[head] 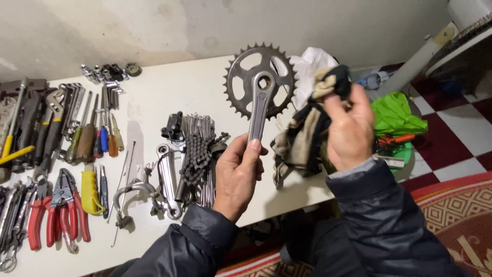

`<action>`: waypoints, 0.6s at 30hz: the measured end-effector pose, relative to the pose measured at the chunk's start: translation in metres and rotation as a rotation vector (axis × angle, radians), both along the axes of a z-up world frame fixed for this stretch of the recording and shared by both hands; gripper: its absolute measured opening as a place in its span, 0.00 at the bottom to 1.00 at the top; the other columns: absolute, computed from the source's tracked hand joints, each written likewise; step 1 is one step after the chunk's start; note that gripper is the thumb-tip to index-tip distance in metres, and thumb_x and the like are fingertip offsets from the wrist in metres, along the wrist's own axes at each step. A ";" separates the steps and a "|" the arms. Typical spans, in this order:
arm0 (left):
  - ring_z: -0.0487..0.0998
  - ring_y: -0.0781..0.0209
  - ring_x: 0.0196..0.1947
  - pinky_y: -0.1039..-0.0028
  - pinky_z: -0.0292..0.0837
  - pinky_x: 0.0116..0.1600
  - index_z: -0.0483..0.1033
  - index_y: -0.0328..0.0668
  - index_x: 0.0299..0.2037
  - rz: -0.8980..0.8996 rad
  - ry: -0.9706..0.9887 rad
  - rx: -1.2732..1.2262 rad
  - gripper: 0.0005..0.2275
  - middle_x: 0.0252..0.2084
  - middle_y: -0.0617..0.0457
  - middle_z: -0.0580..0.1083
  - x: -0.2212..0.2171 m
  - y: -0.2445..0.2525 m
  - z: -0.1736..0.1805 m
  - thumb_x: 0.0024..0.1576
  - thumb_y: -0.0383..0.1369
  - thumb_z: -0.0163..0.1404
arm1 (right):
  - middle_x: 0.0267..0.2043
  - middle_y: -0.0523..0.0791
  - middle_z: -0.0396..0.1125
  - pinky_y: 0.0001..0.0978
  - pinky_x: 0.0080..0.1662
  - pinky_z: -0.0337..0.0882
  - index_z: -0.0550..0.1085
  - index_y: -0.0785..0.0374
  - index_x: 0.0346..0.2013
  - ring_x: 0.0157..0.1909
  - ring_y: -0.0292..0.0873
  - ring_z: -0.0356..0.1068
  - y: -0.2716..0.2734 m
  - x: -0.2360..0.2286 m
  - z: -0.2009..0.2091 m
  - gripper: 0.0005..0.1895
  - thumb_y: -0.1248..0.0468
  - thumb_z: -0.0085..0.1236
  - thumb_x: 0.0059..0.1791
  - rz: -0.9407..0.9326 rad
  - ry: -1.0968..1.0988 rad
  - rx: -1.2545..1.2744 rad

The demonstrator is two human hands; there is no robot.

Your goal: Cleaning a bicycle crankset by wiping it thoroughly with a cloth on a workbench.

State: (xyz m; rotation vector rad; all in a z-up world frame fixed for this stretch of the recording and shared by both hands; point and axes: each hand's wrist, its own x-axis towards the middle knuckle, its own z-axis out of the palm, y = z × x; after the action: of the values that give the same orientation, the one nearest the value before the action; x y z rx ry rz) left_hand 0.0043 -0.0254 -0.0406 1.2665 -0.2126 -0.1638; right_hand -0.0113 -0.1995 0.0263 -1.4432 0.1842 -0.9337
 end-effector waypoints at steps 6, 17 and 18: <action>0.76 0.59 0.21 0.72 0.74 0.27 0.83 0.42 0.48 0.087 -0.113 0.241 0.11 0.24 0.46 0.79 -0.010 -0.003 0.003 0.61 0.35 0.50 | 0.46 0.52 0.70 0.47 0.58 0.74 0.72 0.65 0.52 0.51 0.46 0.70 0.035 -0.019 0.029 0.10 0.69 0.55 0.55 -0.063 -0.044 -0.326; 0.78 0.54 0.54 0.68 0.73 0.61 0.71 0.41 0.53 0.031 -0.444 0.165 0.18 0.55 0.48 0.74 -0.010 -0.001 0.031 0.52 0.28 0.49 | 0.43 0.50 0.75 0.34 0.43 0.76 0.78 0.65 0.44 0.43 0.45 0.75 0.049 -0.032 0.019 0.17 0.54 0.53 0.52 0.095 0.194 -0.730; 0.78 0.55 0.53 0.68 0.74 0.60 0.71 0.40 0.52 0.029 -0.445 0.147 0.17 0.52 0.47 0.75 -0.010 -0.001 0.033 0.50 0.28 0.51 | 0.38 0.44 0.75 0.28 0.33 0.73 0.79 0.62 0.40 0.34 0.38 0.73 0.044 -0.029 0.013 0.13 0.56 0.56 0.51 0.009 0.300 -0.619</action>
State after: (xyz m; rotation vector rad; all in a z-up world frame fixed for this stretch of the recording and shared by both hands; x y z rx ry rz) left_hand -0.0059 -0.0268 -0.0076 1.4412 -0.5721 0.1327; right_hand -0.0408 -0.1558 0.0391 -2.1556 0.1116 -0.7939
